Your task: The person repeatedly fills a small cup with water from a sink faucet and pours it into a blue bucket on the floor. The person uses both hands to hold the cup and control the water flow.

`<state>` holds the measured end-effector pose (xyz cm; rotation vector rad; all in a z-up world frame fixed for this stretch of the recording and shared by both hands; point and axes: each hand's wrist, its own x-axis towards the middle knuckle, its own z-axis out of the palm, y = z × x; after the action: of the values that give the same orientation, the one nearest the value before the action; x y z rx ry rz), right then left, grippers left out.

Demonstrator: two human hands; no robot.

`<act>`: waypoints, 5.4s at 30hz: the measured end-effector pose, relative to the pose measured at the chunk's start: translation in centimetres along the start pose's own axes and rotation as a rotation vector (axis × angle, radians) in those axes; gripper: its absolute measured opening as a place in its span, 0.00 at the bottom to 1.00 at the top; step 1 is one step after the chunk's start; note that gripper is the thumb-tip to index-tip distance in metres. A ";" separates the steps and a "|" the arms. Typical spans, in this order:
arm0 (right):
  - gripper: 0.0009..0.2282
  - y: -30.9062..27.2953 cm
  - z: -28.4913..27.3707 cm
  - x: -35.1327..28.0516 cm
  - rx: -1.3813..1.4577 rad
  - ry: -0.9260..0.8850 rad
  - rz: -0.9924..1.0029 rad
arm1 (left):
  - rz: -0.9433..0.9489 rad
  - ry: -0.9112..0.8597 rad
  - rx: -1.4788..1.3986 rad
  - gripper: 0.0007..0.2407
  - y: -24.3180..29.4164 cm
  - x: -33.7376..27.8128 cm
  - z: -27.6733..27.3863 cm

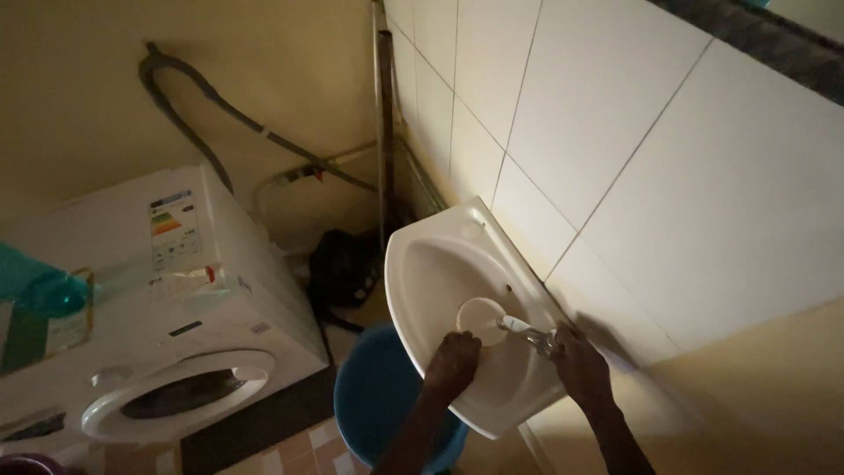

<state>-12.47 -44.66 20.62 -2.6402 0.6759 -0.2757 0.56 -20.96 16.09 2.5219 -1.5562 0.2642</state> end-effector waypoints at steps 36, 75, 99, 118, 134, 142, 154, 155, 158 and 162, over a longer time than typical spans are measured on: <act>0.14 1.7 2.4 0.7 -0.260 0.135 -0.369 | 0.018 -0.091 -0.040 0.04 -0.3 0.3 2.0; 0.24 2.6 2.7 0.3 0.046 0.054 -0.083 | -0.003 0.063 -0.161 0.06 0.7 -0.4 -0.4; 0.19 1.5 2.1 0.1 0.130 0.080 -0.032 | -0.032 0.019 -0.098 0.08 0.5 -0.1 0.4; 0.23 2.8 2.8 0.0 0.167 0.117 -0.165 | -0.003 0.054 -0.036 0.09 0.7 -0.4 0.4; 0.25 2.5 2.9 0.5 0.072 0.046 -0.043 | -0.064 -0.093 -0.104 0.04 0.4 -0.1 1.1; 0.16 -0.1 1.5 0.9 -0.388 0.115 -0.030 | -0.056 0.122 -0.181 0.02 -0.3 -0.6 3.5; 0.33 -0.6 2.1 2.2 -0.557 0.217 0.057 | -0.177 0.370 -0.193 0.04 -0.4 -2.4 -2.9; 0.40 -0.2 2.7 2.2 -0.641 0.402 -0.051 | -0.168 0.407 -0.196 0.04 -0.4 -2.8 -4.3; 0.27 -0.4 2.0 1.5 -0.654 0.230 -0.057 | -0.146 0.497 -0.060 0.07 -1.2 -4.9 -7.2; 0.38 -2.6 -0.9 1.5 -0.470 -0.128 0.220 | -0.212 0.373 -0.097 0.05 -3.0 -9.2 -9.8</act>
<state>-10.34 -43.65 22.65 -2.9457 1.0873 0.1335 -1.47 -9.42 23.28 2.3655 -1.1257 0.5751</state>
